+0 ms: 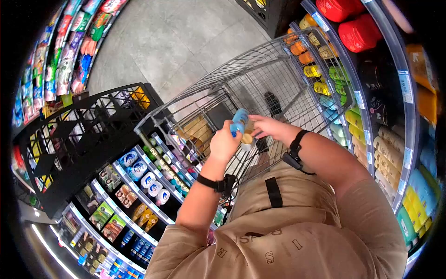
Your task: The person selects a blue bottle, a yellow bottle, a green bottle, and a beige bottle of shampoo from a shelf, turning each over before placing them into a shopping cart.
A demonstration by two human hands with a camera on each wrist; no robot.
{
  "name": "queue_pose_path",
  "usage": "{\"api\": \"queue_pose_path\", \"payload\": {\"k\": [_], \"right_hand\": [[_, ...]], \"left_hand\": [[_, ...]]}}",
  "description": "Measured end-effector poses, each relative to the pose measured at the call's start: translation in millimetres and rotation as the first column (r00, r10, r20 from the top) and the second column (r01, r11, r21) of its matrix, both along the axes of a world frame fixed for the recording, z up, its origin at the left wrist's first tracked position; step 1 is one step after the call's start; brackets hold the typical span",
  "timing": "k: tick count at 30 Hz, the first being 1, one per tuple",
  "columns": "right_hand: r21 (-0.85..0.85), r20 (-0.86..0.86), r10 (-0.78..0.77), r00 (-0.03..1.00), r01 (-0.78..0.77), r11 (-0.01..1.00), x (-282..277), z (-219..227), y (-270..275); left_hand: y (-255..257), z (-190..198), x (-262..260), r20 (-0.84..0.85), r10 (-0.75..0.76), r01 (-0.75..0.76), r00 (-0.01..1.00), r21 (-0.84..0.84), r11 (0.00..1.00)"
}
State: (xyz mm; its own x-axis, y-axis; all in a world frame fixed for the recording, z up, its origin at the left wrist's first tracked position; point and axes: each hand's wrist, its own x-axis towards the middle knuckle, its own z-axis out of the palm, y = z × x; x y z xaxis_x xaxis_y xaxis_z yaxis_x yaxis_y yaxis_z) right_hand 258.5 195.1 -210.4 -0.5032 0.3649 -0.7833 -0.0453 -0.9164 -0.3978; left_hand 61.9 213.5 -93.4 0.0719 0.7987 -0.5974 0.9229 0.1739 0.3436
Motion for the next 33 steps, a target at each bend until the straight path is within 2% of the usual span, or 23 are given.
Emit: {"api": "queue_pose_path", "payload": {"k": [2,8,10,17,20,24,26,27,30,31,33], "right_hand": [[-0.004,-0.065,-0.004,0.998,0.003,1.0,-7.3,-8.3,1.7],[-0.066,-0.106,0.036,0.994,-0.043,0.997,-19.8,-32.2,4.4],[-0.051,-0.131,0.049,0.99,-0.056,0.997,-20.4,-46.3,-1.6],[-0.046,-0.092,0.066,0.994,-0.07,0.996,-2.4,-49.9,-8.6],[-0.069,-0.063,0.051,0.997,-0.055,0.996,9.8,-52.4,-12.3],[-0.103,-0.011,-0.002,1.0,0.001,0.995,28.5,-44.5,-14.4],[-0.108,0.063,0.007,0.998,0.0,0.994,35.4,-19.8,-6.1],[-0.086,0.064,0.017,0.998,-0.011,0.996,37.1,-16.8,-6.2],[-0.084,0.106,-0.021,0.994,0.03,0.996,51.0,-22.1,-18.9],[-0.054,0.111,-0.011,0.994,0.018,0.998,54.7,-14.6,-19.9],[-0.022,0.157,-0.018,0.987,0.022,1.0,59.8,3.2,-23.8]], "left_hand": [[12.7,-32.4,4.3,-0.056,-0.02,0.017,0.998,-0.044,0.999],[21.4,-122.2,-0.9,-0.122,-0.102,0.077,0.987,-0.196,0.978],[23.9,-135.4,2.9,-0.143,-0.137,0.087,0.98,-0.308,0.947],[17.5,-172.1,-1.4,-0.174,-0.156,0.067,0.972,-0.429,0.901],[13.9,-173.8,-6.0,-0.166,-0.129,0.045,0.978,-0.434,0.9],[8.1,-152.9,-16.2,-0.095,-0.114,0.07,0.989,-0.383,0.921],[11.7,-130.7,-18.9,-0.055,-0.129,0.101,0.99,-0.351,0.931],[12.5,-122.3,-22.9,-0.057,-0.116,0.091,0.992,-0.331,0.939],[4.0,-97.4,-36.9,0.081,-0.062,0.075,0.995,-0.17,0.982],[2.1,-81.6,-40.1,0.085,-0.051,0.063,0.995,-0.14,0.988],[-3.5,-43.6,-48.2,0.233,-0.052,0.072,0.971,-0.078,0.994]]}}
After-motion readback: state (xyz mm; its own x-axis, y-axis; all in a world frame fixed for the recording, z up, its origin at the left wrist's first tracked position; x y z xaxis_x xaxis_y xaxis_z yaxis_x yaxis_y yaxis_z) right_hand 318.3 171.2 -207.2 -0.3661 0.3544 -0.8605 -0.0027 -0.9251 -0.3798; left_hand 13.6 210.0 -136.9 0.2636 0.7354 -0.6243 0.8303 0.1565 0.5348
